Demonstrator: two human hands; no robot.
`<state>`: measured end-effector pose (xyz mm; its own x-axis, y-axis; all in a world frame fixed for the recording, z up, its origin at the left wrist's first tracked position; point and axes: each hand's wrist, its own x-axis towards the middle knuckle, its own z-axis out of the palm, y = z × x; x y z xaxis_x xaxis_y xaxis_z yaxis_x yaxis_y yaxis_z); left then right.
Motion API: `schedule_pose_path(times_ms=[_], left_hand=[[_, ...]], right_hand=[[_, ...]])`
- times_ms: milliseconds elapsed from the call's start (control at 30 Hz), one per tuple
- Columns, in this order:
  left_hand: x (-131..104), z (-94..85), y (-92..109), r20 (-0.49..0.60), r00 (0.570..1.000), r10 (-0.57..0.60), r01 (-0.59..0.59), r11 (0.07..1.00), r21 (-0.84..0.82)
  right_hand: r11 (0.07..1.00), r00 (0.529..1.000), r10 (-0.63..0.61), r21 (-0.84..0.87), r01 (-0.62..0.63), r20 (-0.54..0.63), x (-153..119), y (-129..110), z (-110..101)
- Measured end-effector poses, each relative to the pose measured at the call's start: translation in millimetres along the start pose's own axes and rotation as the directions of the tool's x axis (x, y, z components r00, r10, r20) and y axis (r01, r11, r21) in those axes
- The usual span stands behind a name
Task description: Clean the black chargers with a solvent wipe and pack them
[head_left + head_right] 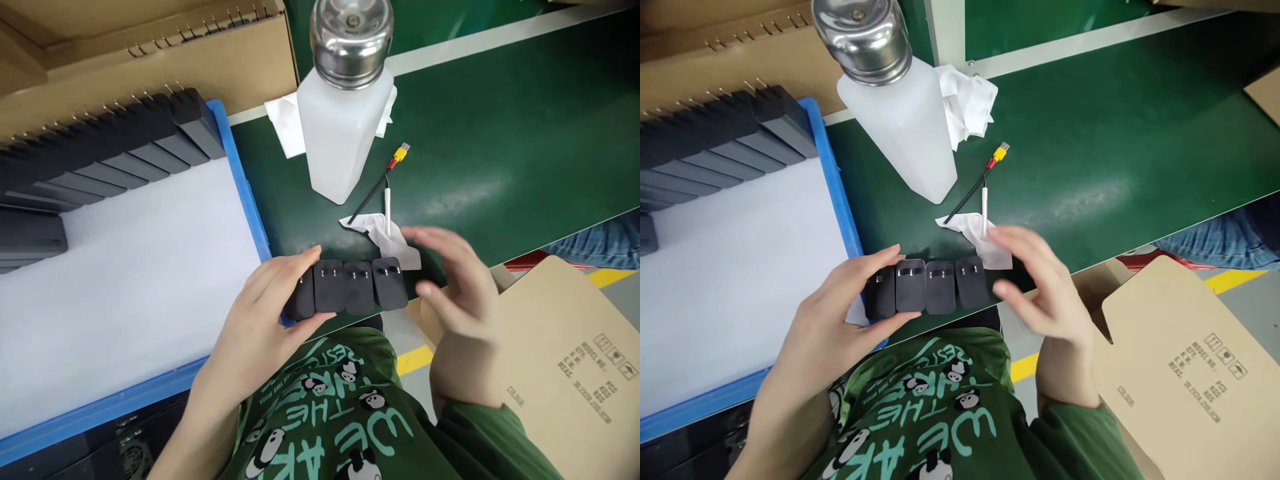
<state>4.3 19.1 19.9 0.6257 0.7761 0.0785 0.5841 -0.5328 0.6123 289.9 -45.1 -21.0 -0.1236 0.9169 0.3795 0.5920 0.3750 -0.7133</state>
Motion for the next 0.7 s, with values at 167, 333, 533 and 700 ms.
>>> schedule_pose_path(times_ms=[167,333,533,700], left_hand=[[-1,-4.4,-3,0.065,0.997,-0.046,0.051,0.996,-0.067],[0,-4.8,-1,0.055,0.997,-0.058,0.064,0.992,-0.105],[-2,-3.1,0,0.044,0.998,-0.040,0.044,0.995,-0.090],[-2,-1.7,1,0.039,0.995,-0.093,0.096,0.993,-0.070]], right_hand=[[0.999,0.996,-0.016,-0.033,0.019,0.090,-12,-23,14],[0.999,0.999,0.043,-0.029,-0.044,-0.013,-11,-23,27],[0.999,0.999,0.028,-0.032,-0.029,-0.035,-13,-20,28],[0.997,0.989,0.020,0.077,-0.008,-0.144,-16,-18,33]])
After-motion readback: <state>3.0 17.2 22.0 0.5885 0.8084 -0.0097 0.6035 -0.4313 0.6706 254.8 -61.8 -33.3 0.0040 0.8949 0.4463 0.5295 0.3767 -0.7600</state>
